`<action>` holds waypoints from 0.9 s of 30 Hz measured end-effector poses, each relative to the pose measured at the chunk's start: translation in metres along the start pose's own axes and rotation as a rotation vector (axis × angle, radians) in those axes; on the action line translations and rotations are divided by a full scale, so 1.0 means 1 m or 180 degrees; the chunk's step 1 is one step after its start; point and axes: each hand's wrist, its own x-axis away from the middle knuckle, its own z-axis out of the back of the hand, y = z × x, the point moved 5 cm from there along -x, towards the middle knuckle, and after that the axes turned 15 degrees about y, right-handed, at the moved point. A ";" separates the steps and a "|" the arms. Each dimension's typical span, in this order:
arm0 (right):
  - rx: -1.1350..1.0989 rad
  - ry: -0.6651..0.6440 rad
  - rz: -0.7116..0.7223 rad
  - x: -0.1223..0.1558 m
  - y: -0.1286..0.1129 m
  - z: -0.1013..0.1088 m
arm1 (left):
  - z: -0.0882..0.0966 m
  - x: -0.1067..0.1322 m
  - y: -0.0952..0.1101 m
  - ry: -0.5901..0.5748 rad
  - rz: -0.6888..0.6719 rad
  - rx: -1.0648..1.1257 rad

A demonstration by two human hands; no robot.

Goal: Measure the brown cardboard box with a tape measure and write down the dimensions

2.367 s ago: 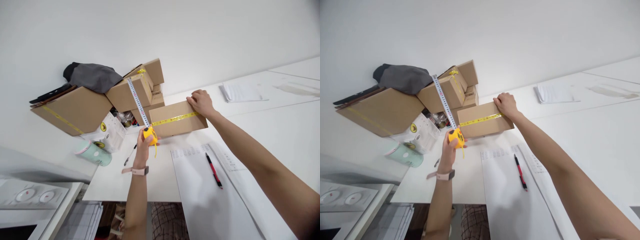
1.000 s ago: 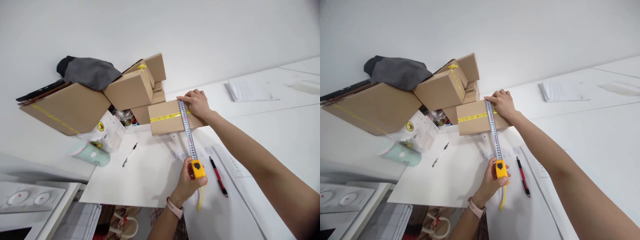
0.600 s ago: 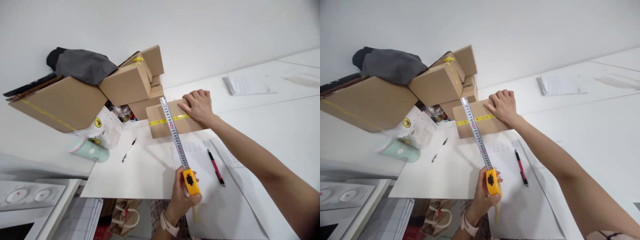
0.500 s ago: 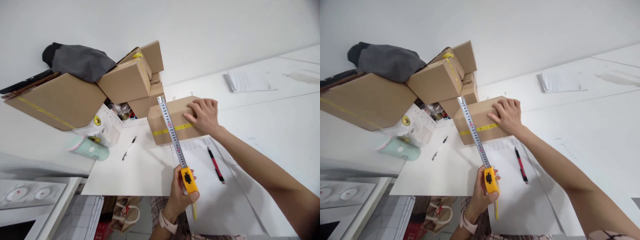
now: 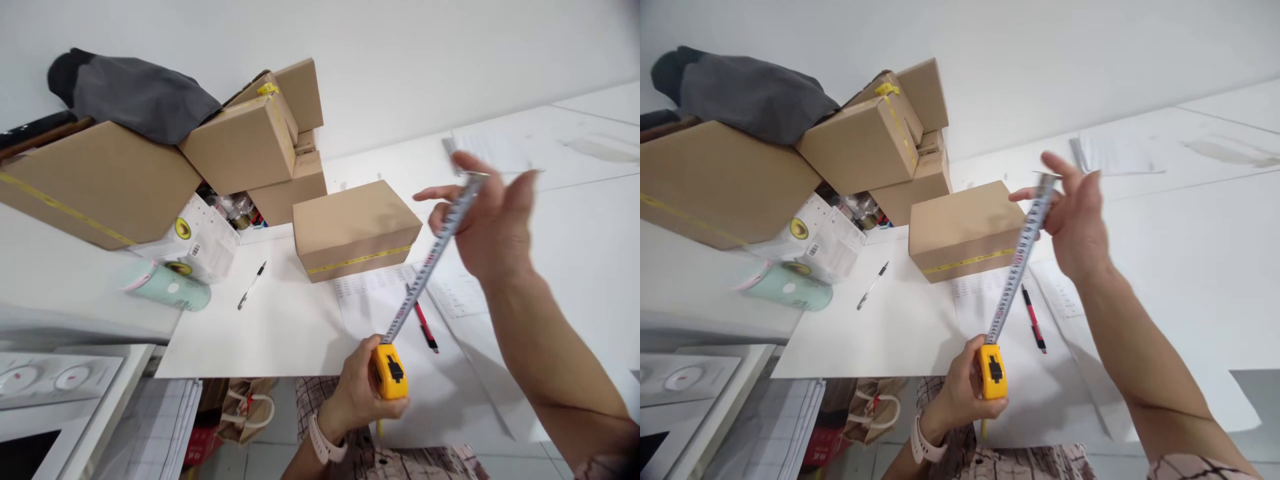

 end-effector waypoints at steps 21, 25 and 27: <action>0.2494 -0.1162 0.0851 0.140 0.077 0.036 | 0.021 -0.018 0.038 0.0511 -0.0580 -0.0703; 0.3883 -0.0779 0.0447 0.115 0.113 0.062 | 0.052 -0.045 0.043 0.1071 -0.0570 -0.1914; 0.4062 -0.1025 0.0370 0.111 0.126 0.063 | 0.063 -0.059 0.046 0.1093 -0.0538 -0.2454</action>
